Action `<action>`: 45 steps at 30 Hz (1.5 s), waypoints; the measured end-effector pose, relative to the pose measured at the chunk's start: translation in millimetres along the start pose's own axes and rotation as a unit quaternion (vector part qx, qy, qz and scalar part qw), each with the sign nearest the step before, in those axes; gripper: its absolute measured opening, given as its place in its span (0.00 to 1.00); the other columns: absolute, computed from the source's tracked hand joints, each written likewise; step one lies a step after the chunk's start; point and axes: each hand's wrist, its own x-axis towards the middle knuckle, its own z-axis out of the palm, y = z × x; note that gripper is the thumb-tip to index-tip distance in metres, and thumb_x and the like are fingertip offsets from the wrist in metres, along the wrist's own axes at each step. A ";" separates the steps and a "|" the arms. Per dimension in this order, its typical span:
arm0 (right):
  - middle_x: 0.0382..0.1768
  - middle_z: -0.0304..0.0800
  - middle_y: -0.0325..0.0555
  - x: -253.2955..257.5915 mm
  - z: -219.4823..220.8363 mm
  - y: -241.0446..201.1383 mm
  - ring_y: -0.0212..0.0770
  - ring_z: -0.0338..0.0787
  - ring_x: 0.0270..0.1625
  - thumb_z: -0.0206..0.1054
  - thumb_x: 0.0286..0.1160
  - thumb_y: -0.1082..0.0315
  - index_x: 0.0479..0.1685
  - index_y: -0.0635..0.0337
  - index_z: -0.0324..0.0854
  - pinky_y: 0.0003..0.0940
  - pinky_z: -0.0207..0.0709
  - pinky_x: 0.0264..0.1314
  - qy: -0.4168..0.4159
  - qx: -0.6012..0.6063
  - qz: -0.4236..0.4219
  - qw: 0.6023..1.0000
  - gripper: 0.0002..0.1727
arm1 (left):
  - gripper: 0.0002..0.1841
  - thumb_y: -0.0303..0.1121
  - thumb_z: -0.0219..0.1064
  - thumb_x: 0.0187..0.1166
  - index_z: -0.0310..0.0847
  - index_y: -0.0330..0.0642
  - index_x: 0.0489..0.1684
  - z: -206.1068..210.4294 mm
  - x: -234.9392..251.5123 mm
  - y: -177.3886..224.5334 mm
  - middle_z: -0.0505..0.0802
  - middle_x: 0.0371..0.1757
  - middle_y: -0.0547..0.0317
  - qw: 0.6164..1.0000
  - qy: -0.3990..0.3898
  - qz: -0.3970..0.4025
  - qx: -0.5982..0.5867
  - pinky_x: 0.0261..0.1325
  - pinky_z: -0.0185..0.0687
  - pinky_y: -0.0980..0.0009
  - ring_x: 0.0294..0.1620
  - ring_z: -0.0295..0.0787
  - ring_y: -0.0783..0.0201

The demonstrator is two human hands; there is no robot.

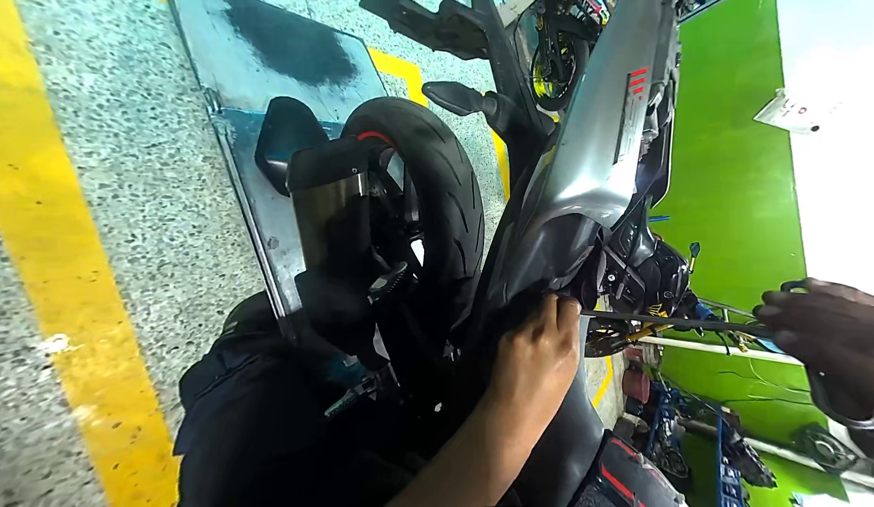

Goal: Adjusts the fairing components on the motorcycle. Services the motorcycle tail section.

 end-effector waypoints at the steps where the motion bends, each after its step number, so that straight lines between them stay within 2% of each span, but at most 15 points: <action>1: 0.47 0.89 0.57 0.3 9.8 -0.3 0.55 0.90 0.59 0.55 0.86 0.68 0.51 0.60 0.78 0.54 0.81 0.69 0.034 -0.005 -0.001 0.999 0.09 | 0.04 0.25 0.69 0.73 0.90 0.40 0.38 -0.2 0.1 -1.1 0.90 0.34 0.52 1.000 0.003 0.005 0.003 0.20 0.84 0.69 0.22 0.89 0.61; 3: 0.44 0.89 0.54 5.7 23.2 -14.5 0.52 0.91 0.53 0.54 0.84 0.67 0.48 0.59 0.76 0.48 0.85 0.59 0.098 -0.034 0.052 0.993 0.07 | 0.05 0.24 0.69 0.71 0.90 0.40 0.38 -2.0 0.9 -2.1 0.91 0.35 0.51 1.000 -0.002 0.004 0.003 0.21 0.86 0.67 0.24 0.91 0.59; 6: 0.40 0.88 0.52 15.9 31.5 -39.4 0.49 0.89 0.46 0.54 0.81 0.68 0.45 0.58 0.79 0.42 0.82 0.48 0.147 -0.065 0.157 0.975 0.09 | 0.07 0.23 0.68 0.71 0.90 0.39 0.42 -7.1 2.5 -2.4 0.93 0.36 0.50 0.999 -0.031 -0.004 -0.005 0.22 0.87 0.61 0.25 0.92 0.55; 10: 0.44 0.87 0.44 16.1 14.5 -26.5 0.45 0.87 0.54 0.55 0.90 0.60 0.45 0.51 0.79 0.42 0.79 0.59 0.118 -0.009 0.061 0.991 0.10 | 0.09 0.23 0.63 0.76 0.90 0.39 0.42 -17.3 9.5 -10.9 0.96 0.38 0.52 0.998 -0.033 0.031 -0.042 0.33 0.92 0.60 0.34 0.96 0.57; 12: 0.53 0.90 0.43 6.7 -3.8 -16.5 0.45 0.87 0.62 0.58 0.88 0.64 0.44 0.50 0.77 0.46 0.77 0.70 0.131 0.018 -0.008 0.991 0.05 | 0.11 0.23 0.58 0.77 0.89 0.40 0.41 -29.3 27.6 -1.1 0.94 0.38 0.56 0.994 -0.023 0.080 -0.067 0.40 0.90 0.71 0.37 0.94 0.65; 13: 0.52 0.91 0.42 -2.3 -12.8 -12.8 0.43 0.88 0.62 0.58 0.88 0.66 0.43 0.49 0.77 0.46 0.77 0.72 0.161 0.023 -0.017 0.987 0.05 | 0.12 0.24 0.56 0.79 0.88 0.40 0.40 -33.7 39.2 10.9 0.93 0.37 0.57 0.990 -0.018 0.112 -0.083 0.42 0.88 0.76 0.37 0.92 0.68; 16: 0.47 0.88 0.37 -46.5 -34.4 1.9 0.37 0.84 0.52 0.55 0.88 0.60 0.46 0.46 0.80 0.36 0.74 0.58 0.214 0.020 0.055 0.975 0.08 | 0.11 0.27 0.59 0.83 0.90 0.40 0.46 -31.1 68.1 57.0 0.96 0.43 0.56 0.978 -0.044 0.186 -0.087 0.40 0.90 0.73 0.39 0.94 0.66; 18: 0.44 0.87 0.38 -76.5 -35.4 13.8 0.36 0.86 0.47 0.56 0.84 0.61 0.53 0.48 0.81 0.33 0.79 0.49 0.238 0.007 0.127 0.963 0.09 | 0.13 0.31 0.61 0.86 0.88 0.40 0.59 -12.7 81.8 72.6 0.95 0.54 0.53 0.979 -0.105 0.162 -0.061 0.43 0.93 0.61 0.44 0.97 0.59; 21: 0.39 0.86 0.42 -117.3 -18.7 25.2 0.39 0.86 0.42 0.57 0.80 0.65 0.56 0.50 0.78 0.35 0.79 0.42 0.273 -0.011 0.223 0.936 0.11 | 0.20 0.29 0.58 0.89 0.77 0.34 0.76 30.9 95.8 67.5 0.88 0.69 0.36 0.956 -0.292 0.040 0.014 0.63 0.84 0.40 0.60 0.91 0.39; 24: 0.37 0.86 0.45 -150.2 16.8 34.1 0.41 0.86 0.41 0.57 0.81 0.67 0.54 0.55 0.79 0.36 0.78 0.42 0.310 -0.016 0.270 0.911 0.10 | 0.24 0.23 0.53 0.88 0.71 0.35 0.83 78.6 98.7 69.6 0.80 0.80 0.37 0.910 -0.396 -0.012 0.123 0.72 0.79 0.42 0.71 0.85 0.38; 27: 0.38 0.86 0.43 -167.8 54.3 42.5 0.39 0.86 0.41 0.55 0.84 0.64 0.53 0.55 0.79 0.34 0.80 0.43 0.323 -0.008 0.309 0.894 0.10 | 0.26 0.20 0.52 0.85 0.72 0.39 0.83 110.6 102.0 80.3 0.82 0.79 0.40 0.906 -0.396 -0.062 0.135 0.76 0.76 0.45 0.75 0.82 0.40; 32: 0.36 0.86 0.43 -169.4 107.5 68.9 0.37 0.85 0.39 0.53 0.87 0.64 0.50 0.57 0.81 0.32 0.79 0.42 0.345 0.030 0.351 0.870 0.12 | 0.20 0.25 0.50 0.89 0.75 0.33 0.77 140.7 117.3 90.7 0.86 0.71 0.36 0.899 -0.393 -0.130 0.143 0.74 0.76 0.44 0.72 0.84 0.40; 39: 0.35 0.85 0.37 -140.6 152.9 114.4 0.34 0.85 0.38 0.60 0.84 0.66 0.52 0.51 0.80 0.32 0.79 0.41 0.371 0.096 0.382 0.841 0.06 | 0.19 0.28 0.54 0.86 0.86 0.45 0.68 152.8 123.0 91.6 0.89 0.66 0.45 0.854 -0.439 -0.100 0.261 0.58 0.86 0.47 0.58 0.91 0.44; 42: 0.34 0.84 0.36 -133.6 165.1 127.4 0.33 0.83 0.37 0.58 0.85 0.66 0.51 0.49 0.80 0.30 0.76 0.38 0.352 0.107 0.355 0.859 0.06 | 0.18 0.25 0.59 0.82 0.89 0.42 0.64 152.2 116.2 89.7 0.90 0.63 0.44 0.837 -0.411 -0.003 0.360 0.39 0.90 0.48 0.39 0.95 0.44; 45: 0.34 0.81 0.36 -137.7 174.0 131.9 0.33 0.82 0.37 0.57 0.87 0.65 0.51 0.47 0.77 0.29 0.73 0.38 0.341 0.112 0.358 0.862 0.06 | 0.12 0.21 0.72 0.68 0.93 0.36 0.48 157.3 106.3 83.1 0.92 0.48 0.44 0.825 -0.321 0.151 0.440 0.18 0.85 0.56 0.20 0.90 0.50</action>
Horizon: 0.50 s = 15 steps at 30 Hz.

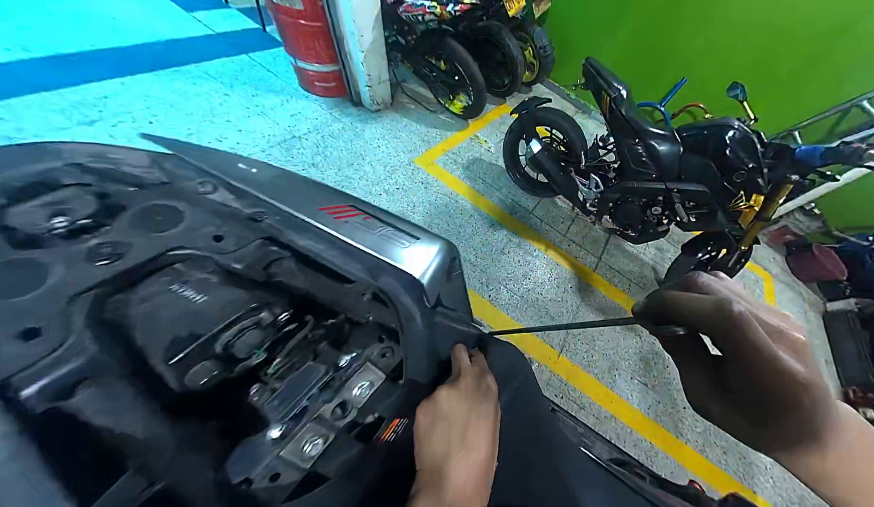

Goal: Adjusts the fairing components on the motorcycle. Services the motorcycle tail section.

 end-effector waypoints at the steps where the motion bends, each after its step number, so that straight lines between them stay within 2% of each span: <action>1: 0.35 0.81 0.36 -3.2 -0.1 3.6 0.32 0.82 0.37 0.57 0.87 0.65 0.52 0.47 0.77 0.28 0.73 0.39 0.003 0.007 0.010 1.000 0.05 | 0.10 0.21 0.74 0.66 0.93 0.36 0.44 0.6 1.8 0.3 0.93 0.45 0.44 1.000 0.010 0.009 0.015 0.17 0.84 0.56 0.19 0.90 0.50; 3: 0.35 0.82 0.35 -11.9 -0.6 9.7 0.31 0.83 0.38 0.57 0.87 0.65 0.52 0.47 0.77 0.27 0.75 0.40 0.012 0.027 0.037 0.999 0.05 | 0.09 0.21 0.74 0.65 0.93 0.36 0.41 -1.8 7.4 -0.4 0.93 0.41 0.45 1.000 -0.001 0.016 0.000 0.18 0.84 0.52 0.22 0.91 0.48; 5: 0.36 0.82 0.33 -21.7 -1.5 15.3 0.29 0.83 0.39 0.57 0.87 0.64 0.52 0.45 0.78 0.26 0.76 0.42 0.020 0.052 0.059 0.997 0.06 | 0.10 0.19 0.69 0.67 0.93 0.35 0.42 -0.7 9.1 1.7 0.94 0.41 0.42 0.997 -0.003 -0.003 -0.071 0.22 0.84 0.46 0.26 0.93 0.43; 7: 0.37 0.83 0.33 -29.8 -2.1 21.4 0.28 0.83 0.40 0.57 0.88 0.63 0.52 0.45 0.78 0.26 0.76 0.42 0.026 0.073 0.066 0.995 0.06 | 0.11 0.19 0.65 0.68 0.92 0.33 0.42 5.8 -0.9 8.2 0.94 0.41 0.40 0.989 0.034 -0.012 -0.142 0.20 0.83 0.45 0.24 0.92 0.42; 8: 0.37 0.84 0.33 -32.6 -2.7 23.9 0.28 0.83 0.40 0.57 0.88 0.63 0.51 0.44 0.79 0.26 0.76 0.42 0.023 0.081 0.069 0.994 0.06 | 0.10 0.19 0.64 0.69 0.91 0.32 0.41 8.6 -9.2 12.3 0.93 0.40 0.41 0.986 0.058 -0.003 -0.155 0.18 0.82 0.47 0.21 0.90 0.44; 11: 0.39 0.88 0.36 -31.5 -5.2 25.1 0.31 0.85 0.41 0.58 0.89 0.63 0.53 0.44 0.80 0.29 0.76 0.44 -0.027 0.099 0.073 0.992 0.06 | 0.10 0.22 0.64 0.71 0.94 0.33 0.39 27.9 -25.1 18.3 0.92 0.32 0.48 0.977 0.177 0.042 -0.115 0.12 0.77 0.64 0.12 0.83 0.57; 13: 0.38 0.88 0.41 -20.8 -5.7 20.6 0.36 0.85 0.41 0.58 0.88 0.65 0.53 0.46 0.80 0.34 0.74 0.45 -0.081 0.101 0.061 0.990 0.06 | 0.11 0.23 0.65 0.71 0.96 0.35 0.41 37.7 -28.3 18.5 0.92 0.29 0.52 0.974 0.208 0.051 -0.074 0.14 0.74 0.68 0.13 0.82 0.61; 15: 0.36 0.86 0.43 -11.0 -2.0 15.7 0.40 0.83 0.39 0.57 0.87 0.67 0.53 0.47 0.79 0.36 0.72 0.44 -0.123 0.089 0.047 0.987 0.07 | 0.11 0.23 0.66 0.70 0.96 0.36 0.41 41.1 -28.7 17.1 0.92 0.28 0.53 0.975 0.206 0.053 -0.071 0.14 0.74 0.69 0.13 0.82 0.62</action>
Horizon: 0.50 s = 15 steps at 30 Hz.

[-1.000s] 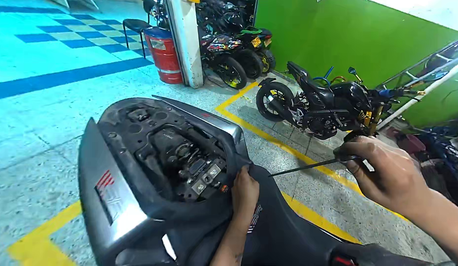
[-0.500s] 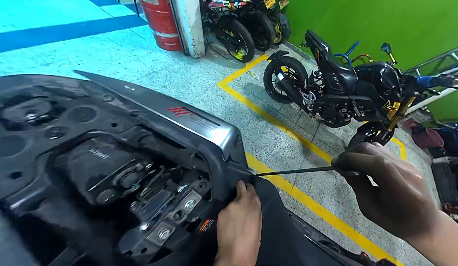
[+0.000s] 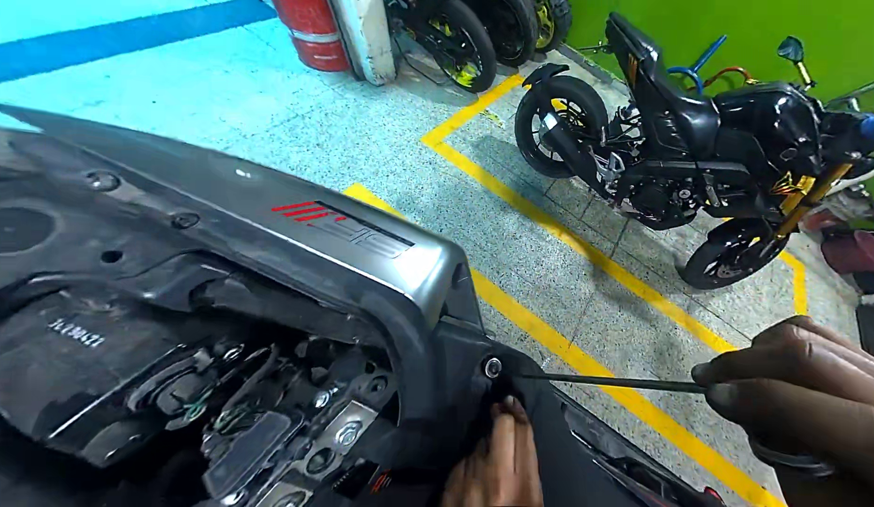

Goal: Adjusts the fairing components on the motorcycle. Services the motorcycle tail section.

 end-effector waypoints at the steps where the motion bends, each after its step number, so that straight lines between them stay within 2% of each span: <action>1: 0.36 0.86 0.43 3.5 2.5 -1.6 0.40 0.83 0.39 0.57 0.86 0.68 0.53 0.47 0.78 0.36 0.71 0.44 -0.014 -0.009 -0.002 1.000 0.07 | 0.11 0.24 0.66 0.69 0.96 0.36 0.41 0.0 0.6 -0.7 0.92 0.28 0.54 1.000 -0.005 -0.001 -0.004 0.15 0.74 0.70 0.14 0.82 0.62; 5: 0.37 0.87 0.44 7.8 10.3 -7.9 0.41 0.84 0.40 0.56 0.86 0.67 0.53 0.46 0.78 0.36 0.72 0.45 -0.035 -0.037 0.008 0.999 0.07 | 0.11 0.25 0.66 0.70 0.96 0.39 0.38 0.9 2.0 -1.2 0.93 0.30 0.57 1.000 -0.005 -0.016 0.001 0.16 0.73 0.72 0.16 0.83 0.64; 10: 0.39 0.89 0.40 11.9 3.3 -15.0 0.32 0.87 0.46 0.56 0.90 0.58 0.50 0.48 0.79 0.31 0.77 0.50 -0.018 -0.018 0.047 0.999 0.09 | 0.11 0.26 0.64 0.72 0.96 0.41 0.38 0.8 -1.2 -5.0 0.94 0.31 0.59 1.000 0.009 -0.013 -0.019 0.16 0.70 0.73 0.16 0.82 0.66; 15: 0.37 0.86 0.36 14.3 18.7 -19.1 0.30 0.85 0.40 0.53 0.90 0.58 0.53 0.45 0.79 0.29 0.77 0.43 -0.006 -0.050 0.017 0.999 0.10 | 0.11 0.27 0.66 0.69 0.96 0.45 0.38 -0.2 -1.7 -7.0 0.93 0.32 0.62 1.000 0.007 -0.022 -0.012 0.15 0.68 0.73 0.16 0.81 0.67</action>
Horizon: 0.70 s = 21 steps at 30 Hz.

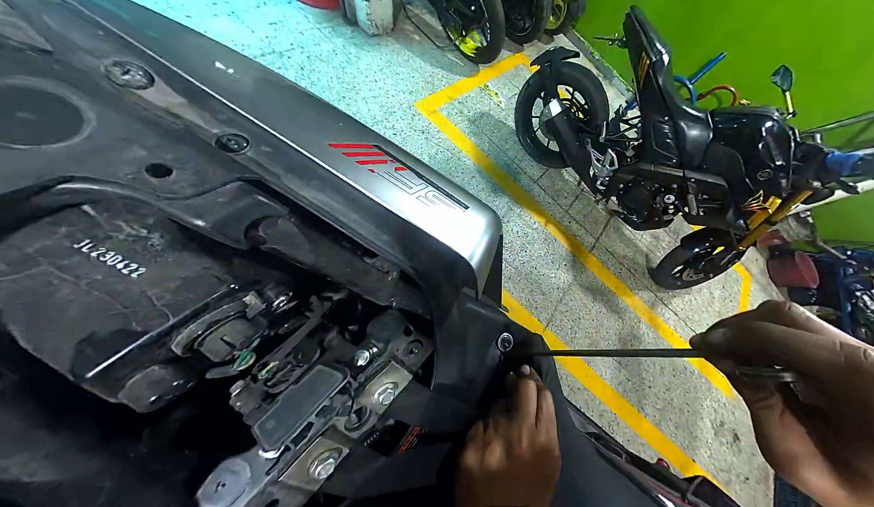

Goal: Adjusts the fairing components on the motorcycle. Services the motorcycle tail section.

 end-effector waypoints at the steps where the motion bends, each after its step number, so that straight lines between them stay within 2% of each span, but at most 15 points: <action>1: 0.36 0.85 0.36 0.5 -0.4 -3.0 0.31 0.85 0.39 0.54 0.90 0.58 0.53 0.45 0.79 0.29 0.76 0.41 0.000 -0.010 -0.004 1.000 0.09 | 0.11 0.27 0.65 0.70 0.96 0.45 0.38 1.2 -0.4 0.0 0.93 0.32 0.62 1.000 0.008 -0.001 0.004 0.15 0.67 0.73 0.16 0.80 0.67; 4: 0.37 0.85 0.37 1.0 -8.3 -14.4 0.32 0.84 0.40 0.55 0.89 0.60 0.53 0.45 0.80 0.30 0.75 0.42 -0.010 -0.012 0.000 1.000 0.08 | 0.12 0.27 0.63 0.74 0.96 0.44 0.39 3.2 -1.3 -0.8 0.94 0.33 0.61 1.000 0.021 0.006 0.012 0.16 0.68 0.74 0.17 0.81 0.67; 14: 0.36 0.83 0.37 6.1 -5.0 -11.9 0.32 0.83 0.37 0.54 0.89 0.62 0.54 0.45 0.78 0.29 0.74 0.38 0.018 -0.052 -0.026 0.998 0.08 | 0.12 0.26 0.63 0.72 0.96 0.43 0.40 6.2 3.8 1.3 0.93 0.34 0.61 0.999 0.021 0.018 0.018 0.16 0.68 0.74 0.18 0.82 0.67; 18: 0.37 0.84 0.42 4.0 -16.2 -33.0 0.42 0.81 0.37 0.56 0.87 0.63 0.57 0.43 0.76 0.37 0.71 0.41 -0.069 -0.069 -0.089 0.991 0.08 | 0.13 0.27 0.61 0.75 0.96 0.44 0.40 4.5 2.8 0.8 0.96 0.38 0.61 1.000 0.011 0.020 0.009 0.18 0.71 0.74 0.21 0.85 0.67; 21: 0.34 0.84 0.47 1.2 -19.4 -53.6 0.47 0.74 0.30 0.63 0.83 0.68 0.54 0.50 0.79 0.41 0.65 0.40 -0.116 -0.071 -0.152 0.979 0.07 | 0.14 0.26 0.60 0.75 0.96 0.43 0.39 2.3 2.4 -0.5 0.97 0.40 0.61 1.000 0.008 0.023 -0.001 0.19 0.73 0.73 0.22 0.87 0.67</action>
